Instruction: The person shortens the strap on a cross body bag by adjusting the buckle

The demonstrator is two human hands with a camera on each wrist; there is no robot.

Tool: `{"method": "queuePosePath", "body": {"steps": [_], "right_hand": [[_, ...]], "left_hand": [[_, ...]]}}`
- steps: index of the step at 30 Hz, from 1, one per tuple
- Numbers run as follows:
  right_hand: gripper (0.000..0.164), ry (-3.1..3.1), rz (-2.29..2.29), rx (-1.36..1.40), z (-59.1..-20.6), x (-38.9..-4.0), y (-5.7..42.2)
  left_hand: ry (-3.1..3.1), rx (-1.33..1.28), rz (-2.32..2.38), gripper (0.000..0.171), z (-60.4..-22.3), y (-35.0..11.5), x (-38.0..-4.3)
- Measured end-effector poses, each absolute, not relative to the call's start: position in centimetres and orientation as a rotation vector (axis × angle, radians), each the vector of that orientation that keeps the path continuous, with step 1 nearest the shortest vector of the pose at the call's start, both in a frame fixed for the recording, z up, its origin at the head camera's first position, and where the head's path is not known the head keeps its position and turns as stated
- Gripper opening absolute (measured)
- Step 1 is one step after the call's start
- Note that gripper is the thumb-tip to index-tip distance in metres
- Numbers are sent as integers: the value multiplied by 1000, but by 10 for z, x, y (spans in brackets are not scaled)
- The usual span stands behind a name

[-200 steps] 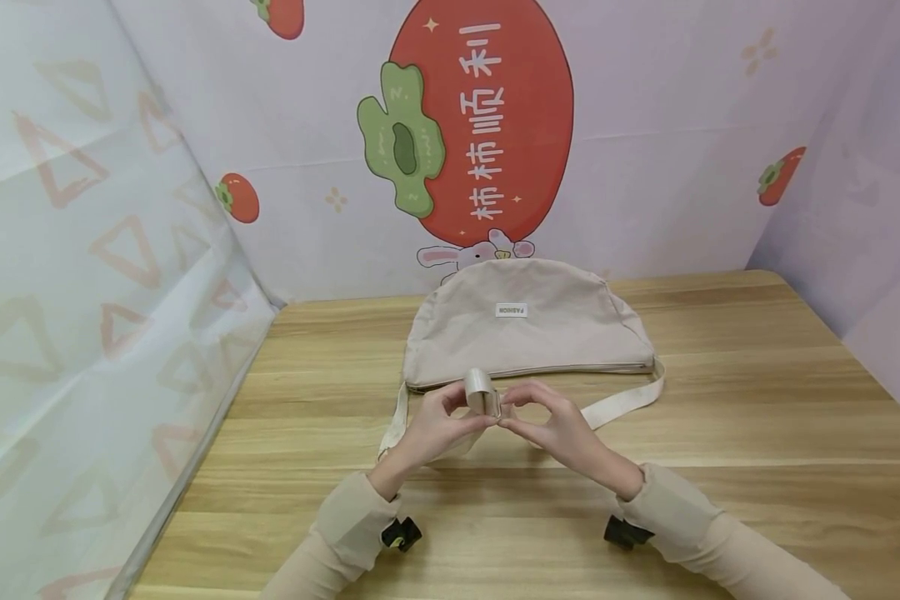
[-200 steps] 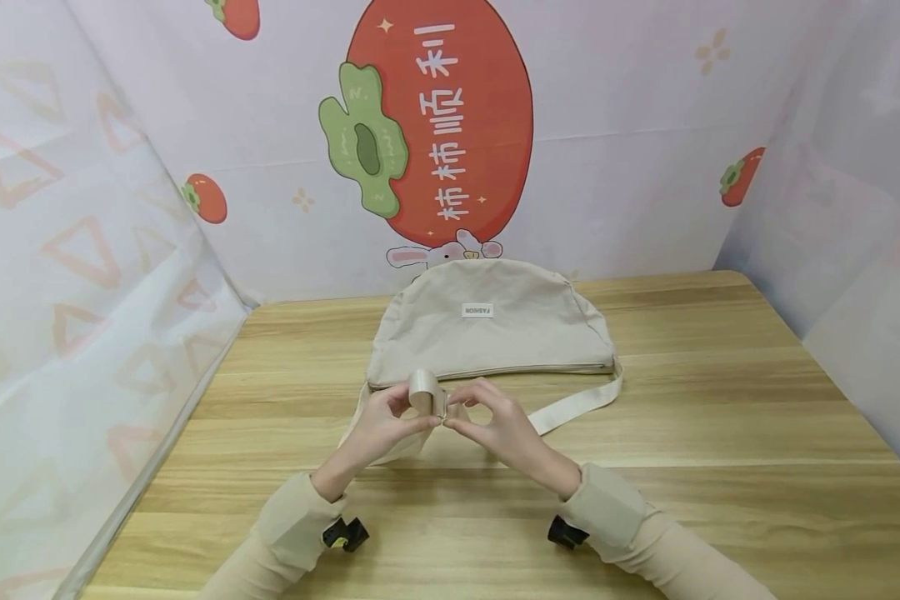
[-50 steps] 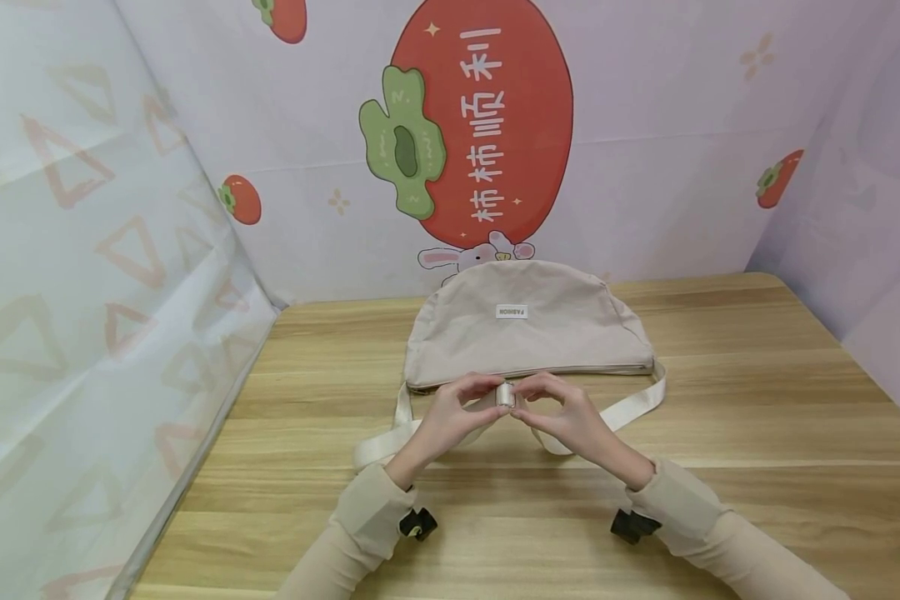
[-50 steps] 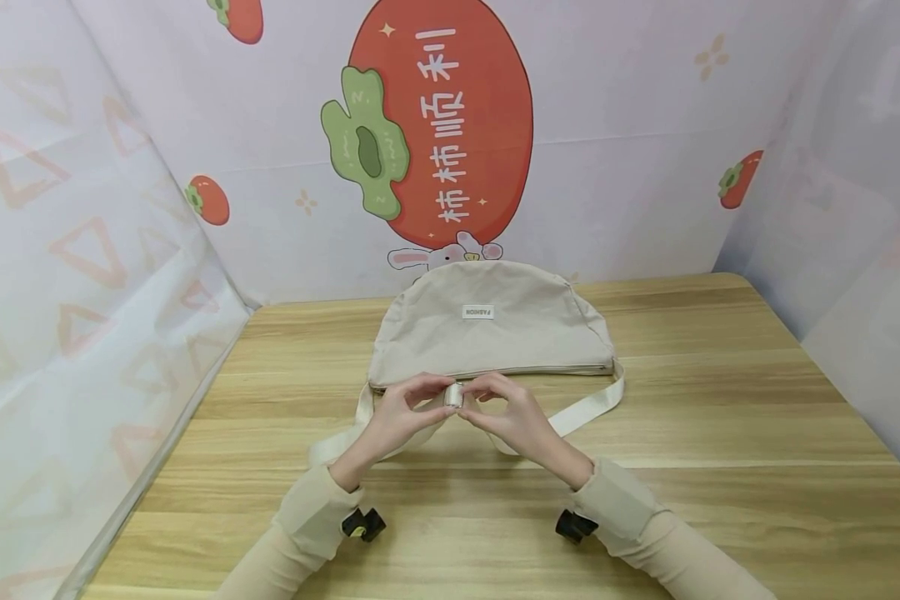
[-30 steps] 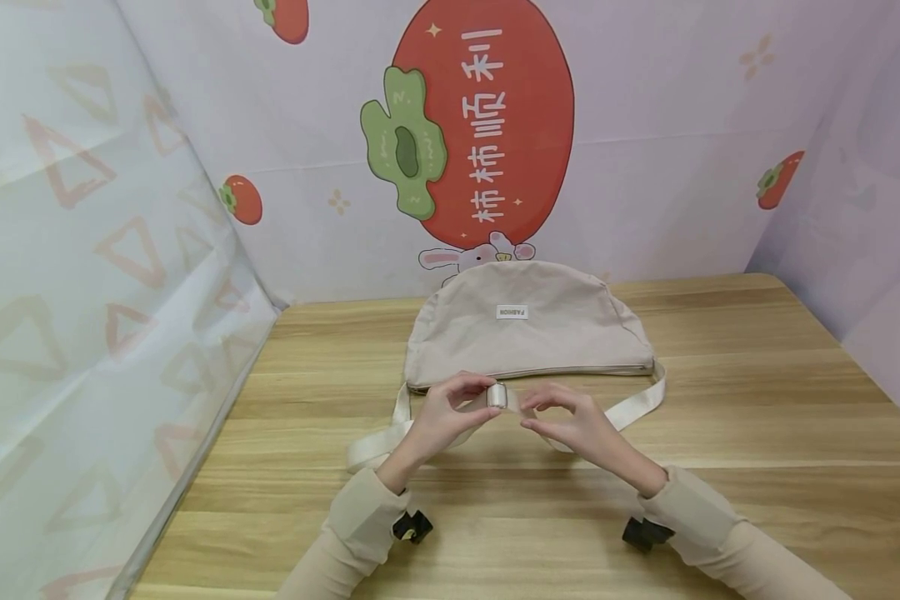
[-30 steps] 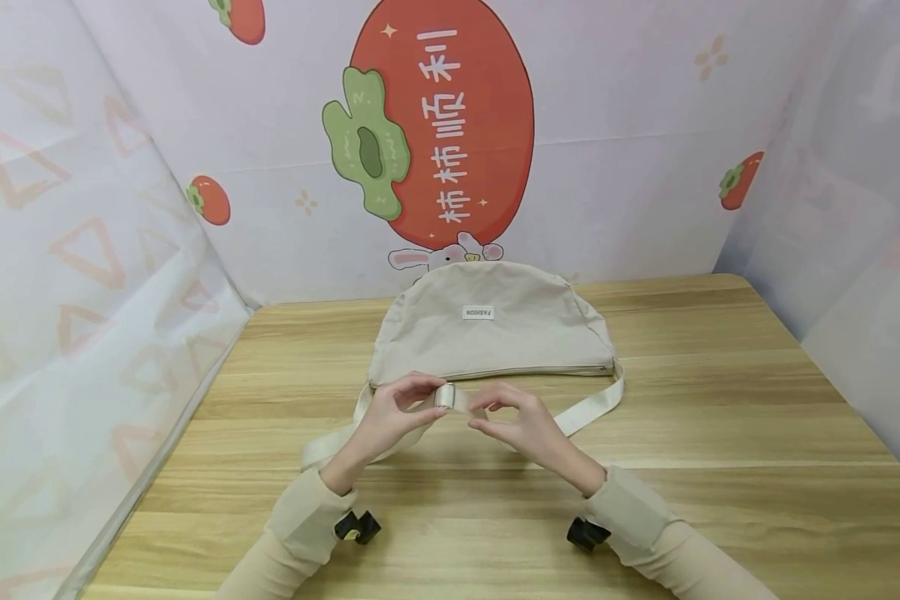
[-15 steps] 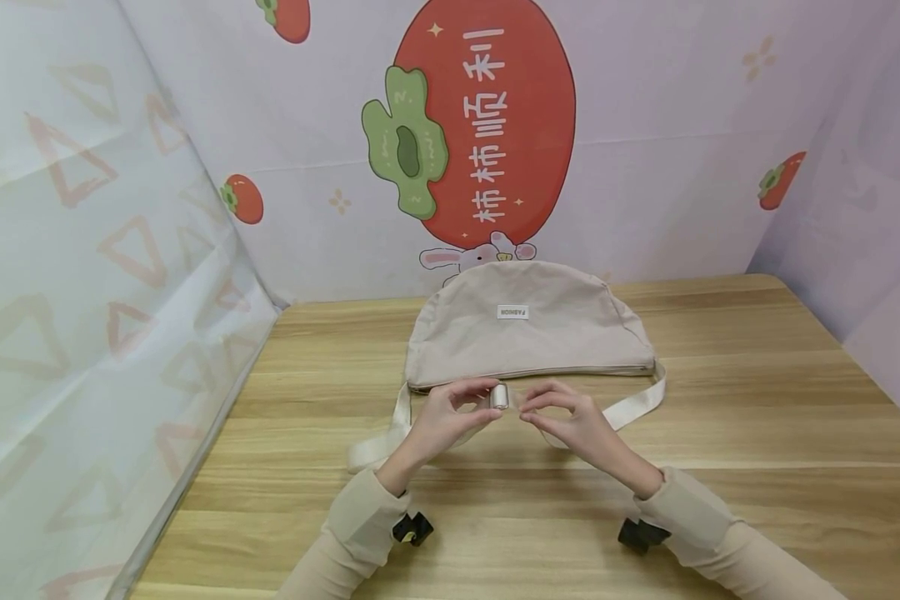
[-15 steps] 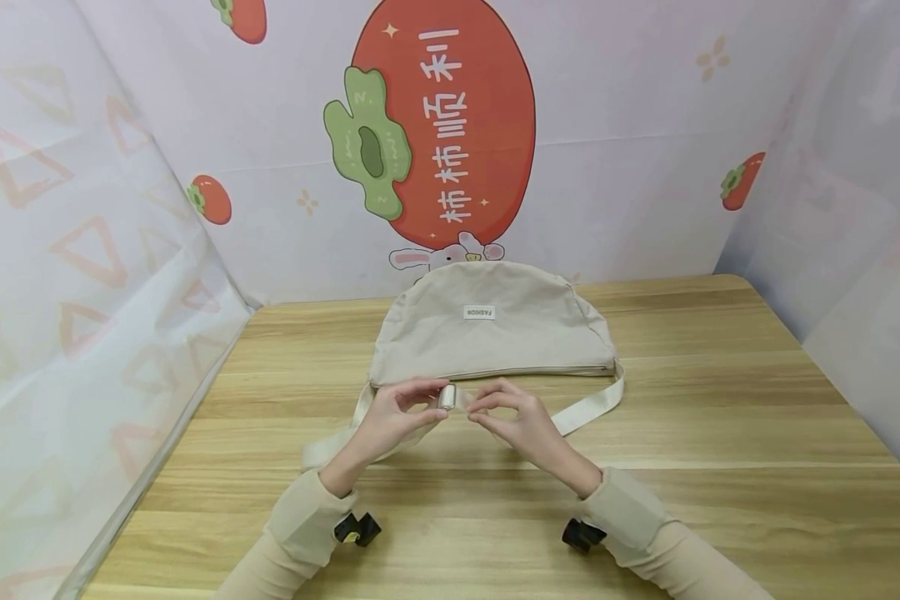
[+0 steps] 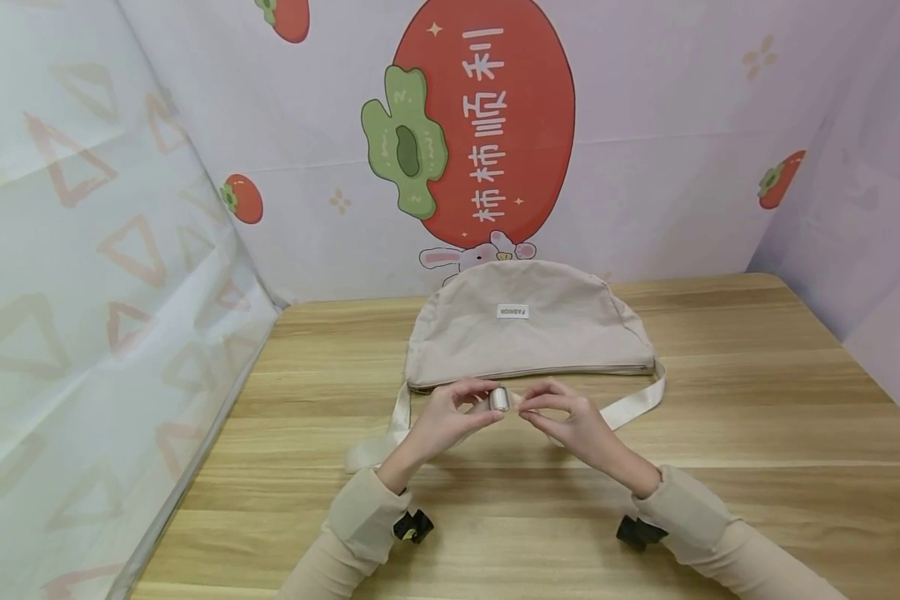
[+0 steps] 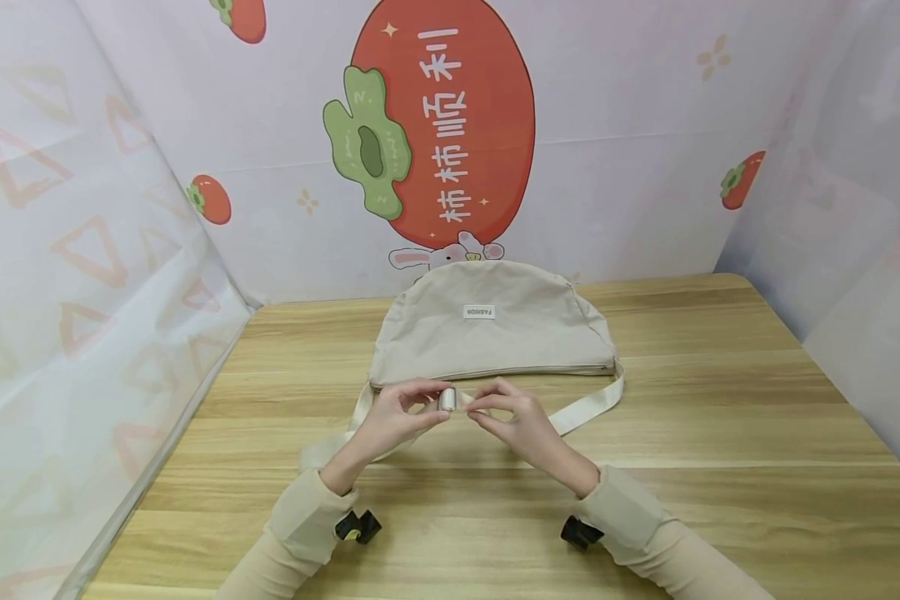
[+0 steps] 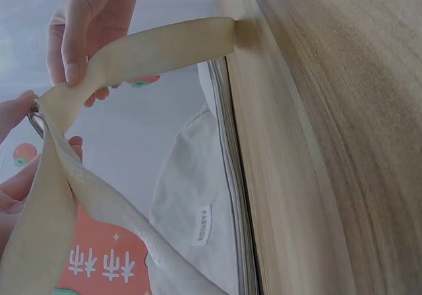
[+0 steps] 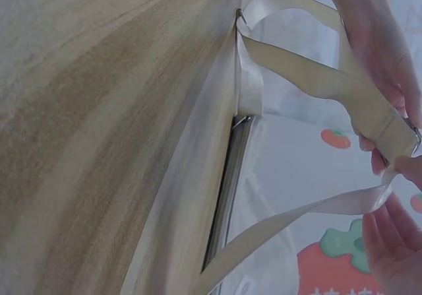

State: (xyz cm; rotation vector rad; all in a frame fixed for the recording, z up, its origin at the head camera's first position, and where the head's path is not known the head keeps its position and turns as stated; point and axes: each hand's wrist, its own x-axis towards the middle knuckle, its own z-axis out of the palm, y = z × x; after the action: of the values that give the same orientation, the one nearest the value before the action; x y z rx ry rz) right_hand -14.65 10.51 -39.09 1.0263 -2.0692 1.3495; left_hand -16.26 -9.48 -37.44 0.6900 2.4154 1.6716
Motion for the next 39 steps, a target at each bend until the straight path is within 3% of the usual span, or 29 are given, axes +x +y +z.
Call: {"method": "queuePosePath", "body": {"steps": [14, 22, 29, 39], "right_hand": [[21, -2054, 1373, 955, -382, -142, 95], [28, -2152, 1405, 956, -412, -157, 103], [21, -2236, 1442, 878, -393, -147, 104], [17, -2180, 1444, 856, -412, -160, 104]], "left_hand": [[2434, 686, 1664, 38, -390, -93, -170], [2411, 690, 1750, 36, -381, -92, -163], [2442, 744, 1731, 38, -379, -96, -164], [2390, 751, 1771, 40, -368, -90, -157]]}}
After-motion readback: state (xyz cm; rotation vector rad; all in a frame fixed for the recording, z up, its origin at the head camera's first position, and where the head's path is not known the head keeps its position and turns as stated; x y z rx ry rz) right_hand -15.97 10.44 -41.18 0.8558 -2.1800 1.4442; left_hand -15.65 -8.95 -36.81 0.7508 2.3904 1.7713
